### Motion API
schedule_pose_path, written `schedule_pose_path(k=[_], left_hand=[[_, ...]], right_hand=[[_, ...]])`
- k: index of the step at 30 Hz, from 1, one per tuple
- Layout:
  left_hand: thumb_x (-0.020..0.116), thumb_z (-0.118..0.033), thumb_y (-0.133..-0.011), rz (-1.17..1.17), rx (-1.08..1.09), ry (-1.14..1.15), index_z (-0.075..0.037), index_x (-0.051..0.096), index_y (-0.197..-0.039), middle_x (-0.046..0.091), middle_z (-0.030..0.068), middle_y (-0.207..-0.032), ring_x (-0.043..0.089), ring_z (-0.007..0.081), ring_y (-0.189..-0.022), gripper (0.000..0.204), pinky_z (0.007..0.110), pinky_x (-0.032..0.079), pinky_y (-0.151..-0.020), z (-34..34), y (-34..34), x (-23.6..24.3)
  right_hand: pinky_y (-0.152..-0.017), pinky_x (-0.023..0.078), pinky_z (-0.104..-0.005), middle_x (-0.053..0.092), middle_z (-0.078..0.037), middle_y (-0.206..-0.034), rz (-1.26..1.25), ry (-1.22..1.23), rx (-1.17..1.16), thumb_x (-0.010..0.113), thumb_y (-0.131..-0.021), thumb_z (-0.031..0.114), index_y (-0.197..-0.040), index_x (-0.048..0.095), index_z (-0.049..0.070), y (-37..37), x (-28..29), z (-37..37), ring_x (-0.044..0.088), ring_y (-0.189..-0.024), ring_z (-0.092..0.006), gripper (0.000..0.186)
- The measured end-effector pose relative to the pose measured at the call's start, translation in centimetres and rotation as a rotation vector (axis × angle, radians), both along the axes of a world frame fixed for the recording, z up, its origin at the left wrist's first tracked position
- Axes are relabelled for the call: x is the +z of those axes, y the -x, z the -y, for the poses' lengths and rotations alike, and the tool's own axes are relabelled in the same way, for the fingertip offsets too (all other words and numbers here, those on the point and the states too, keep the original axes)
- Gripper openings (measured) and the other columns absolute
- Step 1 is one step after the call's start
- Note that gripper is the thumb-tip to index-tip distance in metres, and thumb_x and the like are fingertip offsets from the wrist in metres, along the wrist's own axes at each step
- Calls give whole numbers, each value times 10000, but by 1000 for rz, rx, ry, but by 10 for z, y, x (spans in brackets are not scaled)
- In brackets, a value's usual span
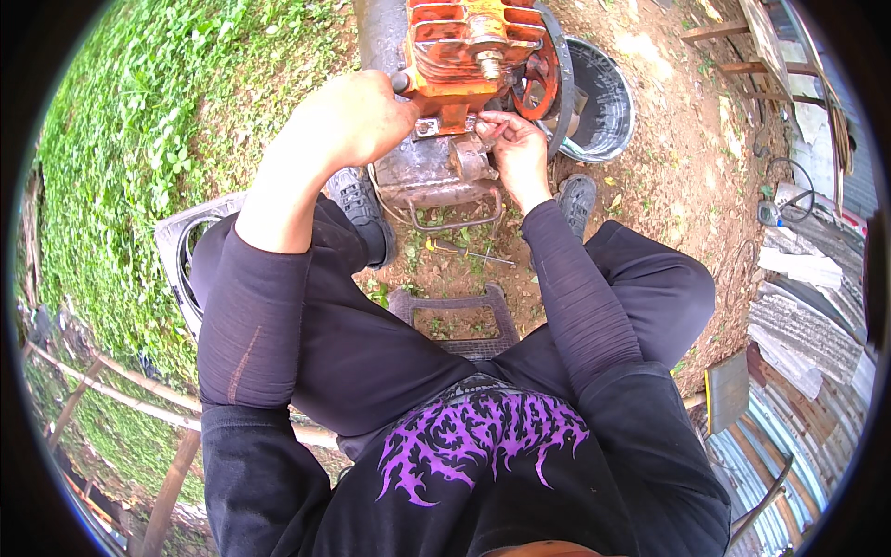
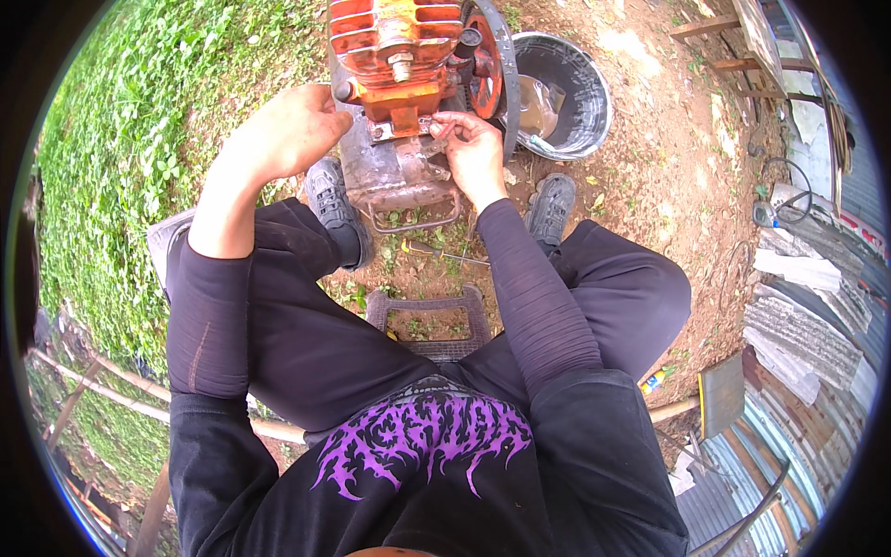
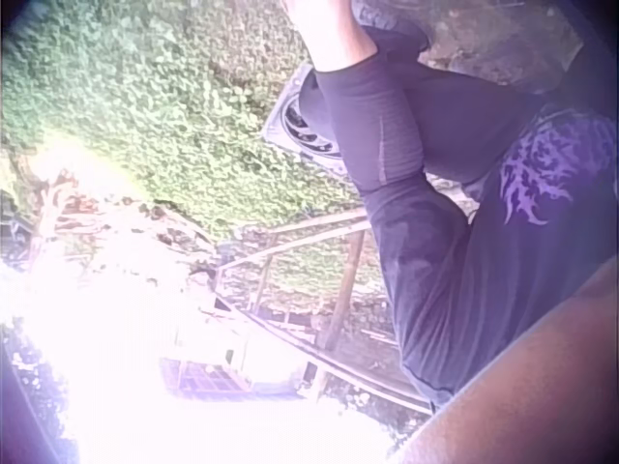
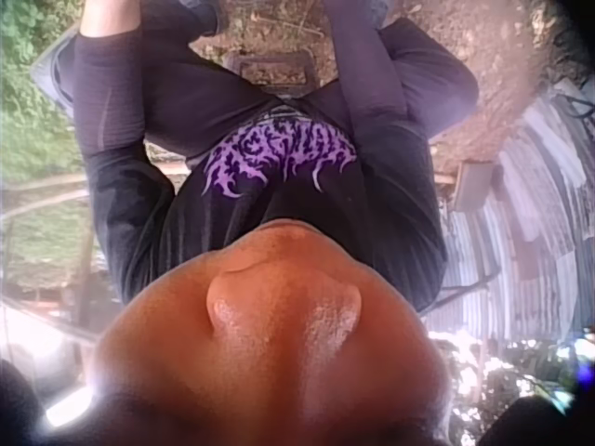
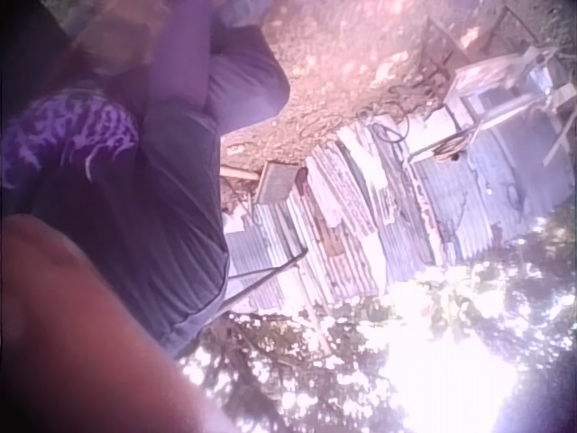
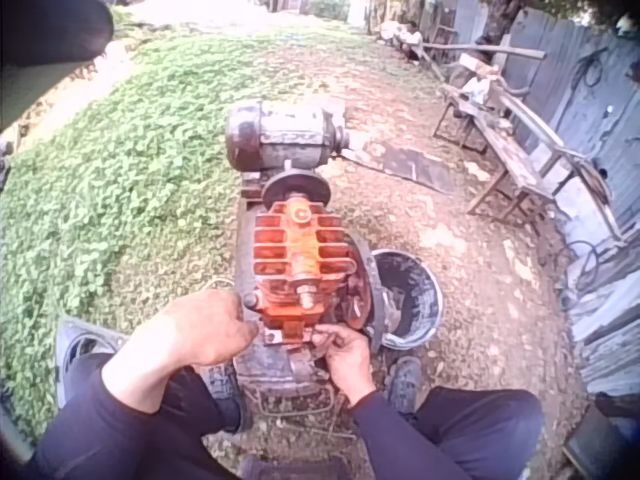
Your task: The person cleans wrenches in a bucket of liquid, uses a wrench to work on the bolts of an air compressor pump, and handles small metal parts.
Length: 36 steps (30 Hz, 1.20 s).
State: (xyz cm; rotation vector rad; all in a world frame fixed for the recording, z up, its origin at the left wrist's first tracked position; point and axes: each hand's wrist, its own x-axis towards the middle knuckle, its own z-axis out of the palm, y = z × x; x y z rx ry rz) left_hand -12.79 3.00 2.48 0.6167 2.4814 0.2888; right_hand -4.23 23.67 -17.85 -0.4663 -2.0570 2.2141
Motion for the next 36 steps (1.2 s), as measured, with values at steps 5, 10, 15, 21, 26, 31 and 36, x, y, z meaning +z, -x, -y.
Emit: schedule_pose_path(k=[5,10,15,21,26,31,36], left_hand=[[510,-302,-934,-7,20,14,64,663,-987,654,282,-1021,637,420,-1011,400,470,501,-875,1,3,-11],[513,-303,-927,30,55,15,74,659,-975,652,289,-995,641,425,-989,407,472,503,-861,1,3,-7],[521,-302,-913,-9,46,-29,98,647,-947,660,306,-947,652,435,-949,421,476,508,-838,1,0,-4],[524,-308,-918,-47,16,-58,95,652,-950,662,310,-960,653,439,-966,424,473,509,-848,8,4,-18],[511,-289,-935,1,90,-5,88,655,-958,657,303,-988,644,439,-985,405,480,505,-862,0,2,-9],[510,-295,-937,-25,-39,18,95,651,-960,657,309,-1012,645,438,-995,415,477,505,-872,8,7,-22],[514,-303,-929,15,114,-14,95,654,-973,661,312,-1001,649,438,-997,424,477,505,-871,-1,4,-13]], right_hand=[[-846,517,-250,699,-53,-1001,-67,-19,-26,720,-873,-38,-961,725,-20,-2,-7,2,638,-894,-85,90],[-895,519,-270,698,-77,-1033,-92,-232,18,723,-885,-5,-1050,708,-35,-7,4,2,655,-947,-119,168],[-892,529,-282,698,-83,-1024,-30,-140,-49,733,-864,-17,-1049,707,-54,-8,5,6,673,-943,-135,190],[-849,514,-271,684,-56,-978,-107,-171,-65,746,-835,-40,-981,723,-26,-3,-8,4,652,-905,-123,148],[-800,489,-264,645,-25,-893,-128,-191,-99,774,-807,-27,-937,729,-7,-1,-13,5,600,-829,-111,139],[-875,505,-279,684,-49,-984,-87,-217,-41,741,-860,-23,-983,710,-22,-5,-4,6,645,-946,-120,127],[-876,496,-265,679,-39,-968,-110,-207,-80,720,-900,15,-1043,722,-23,-8,-8,5,632,-929,-108,149]])
